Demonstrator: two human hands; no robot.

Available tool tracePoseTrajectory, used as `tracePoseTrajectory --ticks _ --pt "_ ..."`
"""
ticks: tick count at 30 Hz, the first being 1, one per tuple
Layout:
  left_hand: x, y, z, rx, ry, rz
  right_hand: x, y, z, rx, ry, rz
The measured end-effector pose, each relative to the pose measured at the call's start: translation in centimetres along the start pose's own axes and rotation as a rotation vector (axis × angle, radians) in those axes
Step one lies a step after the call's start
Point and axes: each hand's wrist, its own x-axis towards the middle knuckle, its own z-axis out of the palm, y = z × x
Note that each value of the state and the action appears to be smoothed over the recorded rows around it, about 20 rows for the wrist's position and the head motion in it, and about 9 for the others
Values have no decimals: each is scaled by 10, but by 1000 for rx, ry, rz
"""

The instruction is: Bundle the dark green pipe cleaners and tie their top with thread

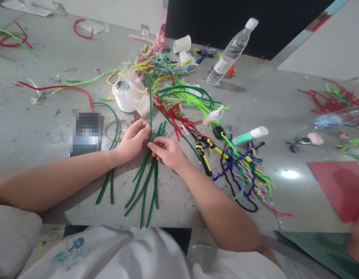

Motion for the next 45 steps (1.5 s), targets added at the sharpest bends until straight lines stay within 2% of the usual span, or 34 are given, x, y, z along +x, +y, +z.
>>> tracePoseTrajectory --ticks 8,14,18,23,29,35,38,45 --pt "-5 -7 4 112 -32 90 4 2 -10 92 8 41" --pt "-7 -3 6 205 -182 67 10 14 -15 189 284 -26" --pt "-8 -2 5 246 -183 69 12 16 -14 125 410 -145" --pt "-14 0 -1 344 -192 170 10 17 -12 67 536 -226" --pt "-19 7 -6 492 -199 223 4 17 -4 20 582 -153" --pt "-18 10 -8 557 -224 258 2 19 -3 3 488 -72" --pt "-18 12 -8 536 -247 247 0 19 -5 22 478 -65" --pt "-25 13 -12 569 -280 323 -2 19 -6 68 458 -85"
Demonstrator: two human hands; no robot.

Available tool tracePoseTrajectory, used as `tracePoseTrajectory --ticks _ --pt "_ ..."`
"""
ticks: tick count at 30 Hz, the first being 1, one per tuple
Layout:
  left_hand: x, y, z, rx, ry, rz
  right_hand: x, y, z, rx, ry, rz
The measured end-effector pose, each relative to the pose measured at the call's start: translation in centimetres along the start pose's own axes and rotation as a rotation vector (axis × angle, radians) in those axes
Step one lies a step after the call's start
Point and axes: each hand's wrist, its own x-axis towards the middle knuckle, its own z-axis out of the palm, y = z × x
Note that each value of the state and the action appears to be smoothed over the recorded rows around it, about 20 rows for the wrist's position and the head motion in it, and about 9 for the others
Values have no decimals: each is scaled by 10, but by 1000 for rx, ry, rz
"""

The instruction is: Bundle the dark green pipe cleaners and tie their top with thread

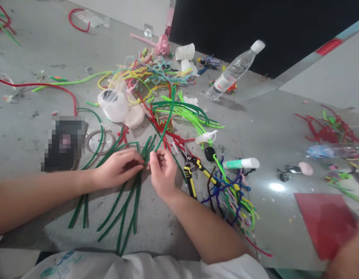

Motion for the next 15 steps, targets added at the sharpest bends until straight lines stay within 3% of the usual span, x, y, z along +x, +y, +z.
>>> tracePoseTrajectory --ticks 3,7,10,15 --pt "-2 -1 -1 -15 31 -25 4 -2 0 -31 -78 -62" --pt "-2 -8 1 -122 144 -157 13 -7 -2 -99 -327 -205" --pt "0 -13 2 -197 189 -233 18 -8 -1 -129 -356 -230" --pt "2 -19 5 -312 200 -229 22 -5 1 -103 -347 -250"
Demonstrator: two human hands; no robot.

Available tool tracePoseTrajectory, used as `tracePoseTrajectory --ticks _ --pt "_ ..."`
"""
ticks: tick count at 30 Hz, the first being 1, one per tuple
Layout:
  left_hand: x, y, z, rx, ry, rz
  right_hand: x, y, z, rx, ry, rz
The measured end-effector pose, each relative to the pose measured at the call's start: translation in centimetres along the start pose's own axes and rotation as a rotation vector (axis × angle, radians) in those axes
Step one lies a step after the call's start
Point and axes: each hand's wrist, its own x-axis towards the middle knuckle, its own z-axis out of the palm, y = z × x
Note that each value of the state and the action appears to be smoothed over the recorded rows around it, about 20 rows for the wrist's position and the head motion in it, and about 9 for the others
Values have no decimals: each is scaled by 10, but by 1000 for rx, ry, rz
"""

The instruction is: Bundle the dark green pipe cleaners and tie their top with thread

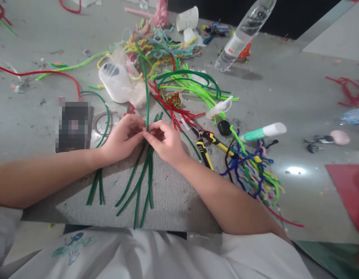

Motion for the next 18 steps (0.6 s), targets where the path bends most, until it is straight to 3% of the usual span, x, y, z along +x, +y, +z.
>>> tracePoseTrajectory --ticks 4,13,18 --pt "0 3 2 -57 -20 -15 -2 -1 -3 -16 12 -44" --pt "-3 18 0 190 -92 -42 -4 5 -3 -49 180 -160" --pt "-2 15 0 149 -67 -19 -3 5 -4 -79 82 -185"
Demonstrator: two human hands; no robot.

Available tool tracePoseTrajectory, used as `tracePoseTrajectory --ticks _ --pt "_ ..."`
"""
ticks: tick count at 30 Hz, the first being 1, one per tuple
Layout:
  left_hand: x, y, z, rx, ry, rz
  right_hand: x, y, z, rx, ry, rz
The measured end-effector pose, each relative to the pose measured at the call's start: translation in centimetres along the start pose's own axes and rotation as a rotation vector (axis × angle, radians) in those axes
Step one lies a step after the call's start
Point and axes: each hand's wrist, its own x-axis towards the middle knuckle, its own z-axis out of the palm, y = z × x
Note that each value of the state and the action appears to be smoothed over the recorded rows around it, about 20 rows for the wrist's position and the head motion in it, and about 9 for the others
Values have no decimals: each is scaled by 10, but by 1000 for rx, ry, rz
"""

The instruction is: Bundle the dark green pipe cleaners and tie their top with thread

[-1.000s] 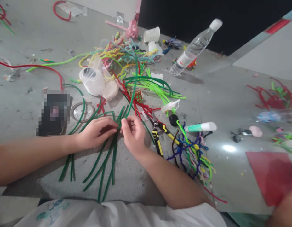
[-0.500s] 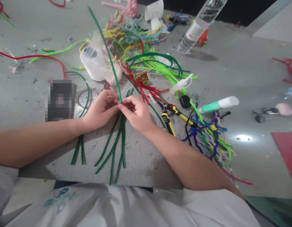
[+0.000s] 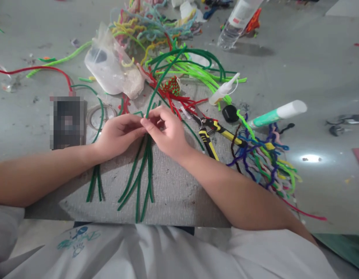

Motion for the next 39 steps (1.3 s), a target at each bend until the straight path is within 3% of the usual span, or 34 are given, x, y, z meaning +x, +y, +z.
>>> tracePoseTrajectory --ticks 3,16,24,33,39 --pt "0 -2 1 -33 17 -1 -1 -1 -1 9 -46 -7" --pt "-1 -3 2 -97 -46 -34 -10 10 -6 -176 -7 -174" --pt "0 -3 3 -188 -50 -33 -10 12 -3 -119 15 -225" --pt "0 -4 1 -198 -130 24 -8 14 -3 28 46 -60" --pt "0 -3 0 -137 -157 12 -6 14 -3 76 66 -49"
